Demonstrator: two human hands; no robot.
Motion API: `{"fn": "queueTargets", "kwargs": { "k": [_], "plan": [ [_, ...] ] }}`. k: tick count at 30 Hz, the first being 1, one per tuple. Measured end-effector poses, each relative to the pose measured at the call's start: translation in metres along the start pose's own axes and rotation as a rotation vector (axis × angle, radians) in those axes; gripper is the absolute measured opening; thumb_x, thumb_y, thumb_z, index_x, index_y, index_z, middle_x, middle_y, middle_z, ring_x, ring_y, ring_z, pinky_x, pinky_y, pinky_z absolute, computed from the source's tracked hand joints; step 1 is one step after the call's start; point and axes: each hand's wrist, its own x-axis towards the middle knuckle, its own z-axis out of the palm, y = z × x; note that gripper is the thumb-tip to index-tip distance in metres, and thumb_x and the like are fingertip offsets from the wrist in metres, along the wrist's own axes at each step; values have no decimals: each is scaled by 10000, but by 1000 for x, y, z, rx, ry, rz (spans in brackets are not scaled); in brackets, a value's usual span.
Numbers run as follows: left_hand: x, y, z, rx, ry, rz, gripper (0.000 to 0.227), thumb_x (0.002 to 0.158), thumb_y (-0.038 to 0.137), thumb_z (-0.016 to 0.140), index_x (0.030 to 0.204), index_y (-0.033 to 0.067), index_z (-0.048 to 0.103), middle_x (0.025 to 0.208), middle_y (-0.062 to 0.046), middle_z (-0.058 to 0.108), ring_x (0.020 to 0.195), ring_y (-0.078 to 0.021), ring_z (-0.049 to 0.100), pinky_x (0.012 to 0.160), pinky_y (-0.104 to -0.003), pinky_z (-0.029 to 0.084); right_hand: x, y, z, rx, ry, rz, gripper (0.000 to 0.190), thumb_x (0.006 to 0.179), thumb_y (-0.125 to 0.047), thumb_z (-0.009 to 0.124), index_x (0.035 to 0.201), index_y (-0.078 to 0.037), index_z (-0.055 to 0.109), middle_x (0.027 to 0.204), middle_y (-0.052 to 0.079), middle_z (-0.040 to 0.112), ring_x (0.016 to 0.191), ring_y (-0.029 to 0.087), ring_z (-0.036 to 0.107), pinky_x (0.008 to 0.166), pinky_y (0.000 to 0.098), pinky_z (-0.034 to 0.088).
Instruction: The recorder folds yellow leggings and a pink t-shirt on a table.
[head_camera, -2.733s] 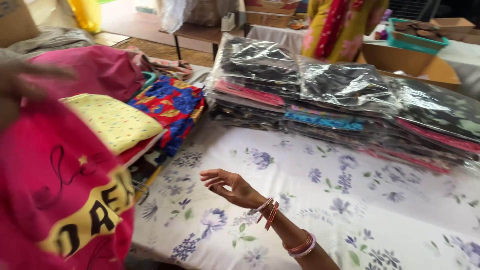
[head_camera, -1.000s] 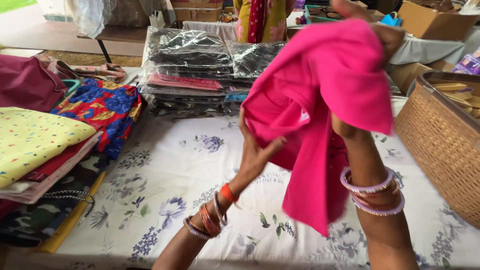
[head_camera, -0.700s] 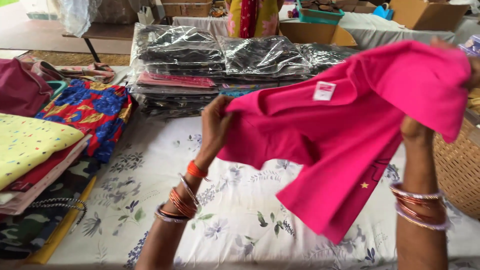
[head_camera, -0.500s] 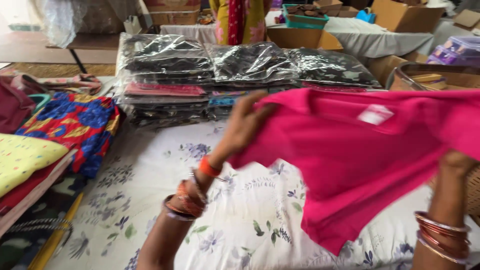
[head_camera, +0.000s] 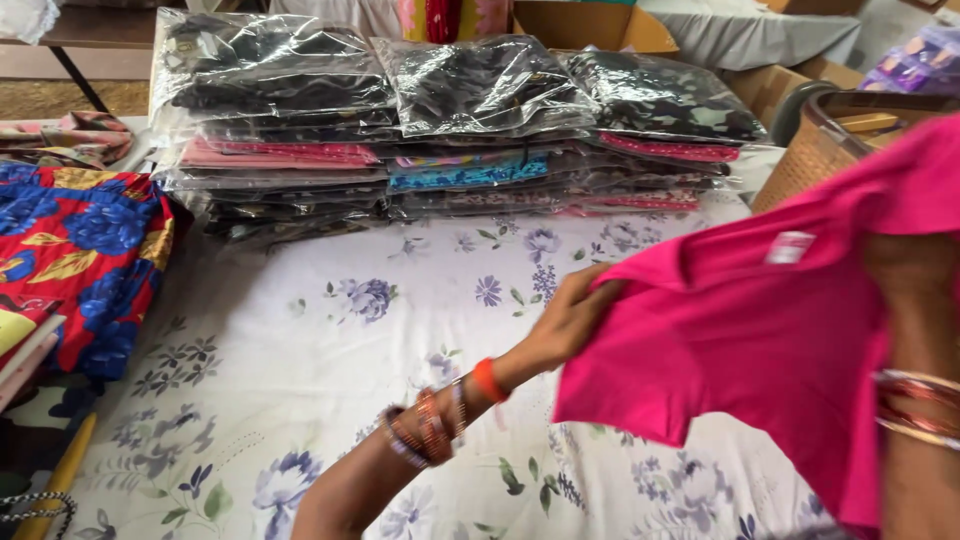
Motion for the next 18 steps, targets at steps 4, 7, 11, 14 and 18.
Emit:
{"fn": "queueTargets", "kwargs": {
  "k": [4,7,11,14,18],
  "plan": [
    [-71,-10,-52,-286,199,-239,371,1076,229,455,1318,1,618,1203,-75,700,1070,-149,644,977,-290,521,75,-166,112,-49,-34,8,565,1086,-294,547,1543,14,420,1558,247,483,1437,378,454,1190,432,360],
    [-160,-10,-86,-363,401,-271,432,1052,263,469,1380,-1,564,1277,-100,681,1124,-165,657,984,-321,535,109,-287,197,80,-76,-261,586,1048,-368,600,1505,-27,466,1535,216,499,1465,372,452,1256,483,336],
    [-314,-61,-136,-233,962,-690,539,983,344,535,1408,15,581,1285,-154,704,1119,-244,681,968,-362,523,110,-442,269,177,-603,-345,456,1007,-309,532,1439,-169,573,1489,108,570,1378,279,527,1206,454,360],
    [-440,-139,-188,-141,1092,-682,568,999,316,566,1440,-43,571,1334,-184,693,1193,-250,665,1038,-359,488,102,-512,277,318,-874,-343,446,986,-325,524,1415,-219,582,1467,87,571,1156,253,637,1005,418,515],
    [-477,-140,-161,-66,1093,-709,566,936,189,648,1457,-14,558,1260,-191,730,1151,-260,692,1035,-389,508,92,-505,285,512,-663,-427,519,926,-390,607,1396,-172,589,1287,32,691,1057,224,685,837,361,604]
  ]
}}
